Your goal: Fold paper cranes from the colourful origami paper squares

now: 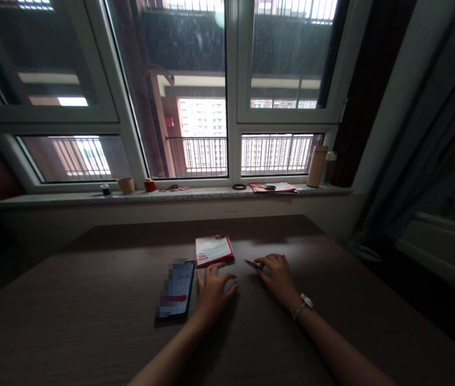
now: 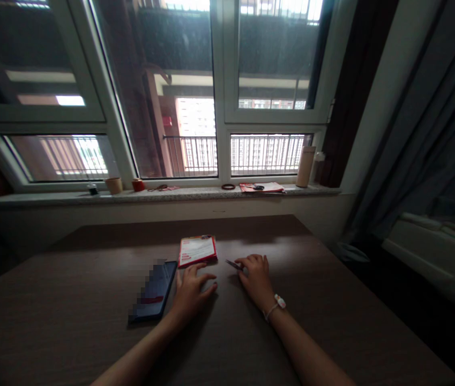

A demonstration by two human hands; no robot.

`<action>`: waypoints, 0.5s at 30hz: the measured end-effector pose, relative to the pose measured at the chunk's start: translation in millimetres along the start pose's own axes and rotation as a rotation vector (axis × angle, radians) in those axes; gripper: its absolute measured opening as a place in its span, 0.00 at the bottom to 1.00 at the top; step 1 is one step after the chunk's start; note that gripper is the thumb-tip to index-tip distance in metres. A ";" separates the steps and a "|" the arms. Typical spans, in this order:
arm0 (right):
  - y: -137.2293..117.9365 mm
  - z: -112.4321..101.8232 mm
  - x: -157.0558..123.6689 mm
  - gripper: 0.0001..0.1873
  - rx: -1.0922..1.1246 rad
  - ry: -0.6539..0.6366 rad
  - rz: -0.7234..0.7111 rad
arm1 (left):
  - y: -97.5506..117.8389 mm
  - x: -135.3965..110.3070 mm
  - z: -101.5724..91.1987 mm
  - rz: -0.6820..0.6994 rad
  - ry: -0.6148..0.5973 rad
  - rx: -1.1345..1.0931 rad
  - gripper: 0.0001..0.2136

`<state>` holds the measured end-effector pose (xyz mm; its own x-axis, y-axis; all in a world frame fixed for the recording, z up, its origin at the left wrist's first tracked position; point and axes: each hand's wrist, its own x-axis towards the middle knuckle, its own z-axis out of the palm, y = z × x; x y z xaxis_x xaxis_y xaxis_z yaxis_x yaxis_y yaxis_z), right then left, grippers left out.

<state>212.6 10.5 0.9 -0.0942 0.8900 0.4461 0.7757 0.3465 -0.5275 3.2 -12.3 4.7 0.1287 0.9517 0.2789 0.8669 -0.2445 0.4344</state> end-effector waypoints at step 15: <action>-0.2 6.0 -3.3 0.05 -0.021 -0.109 0.036 | -0.1 -1.1 0.8 -0.005 -0.007 0.003 0.09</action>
<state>209.0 9.3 -4.8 -0.1325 0.9292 0.3449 0.7924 0.3083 -0.5264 3.3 -13.1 3.7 0.1273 0.9543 0.2705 0.8690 -0.2388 0.4335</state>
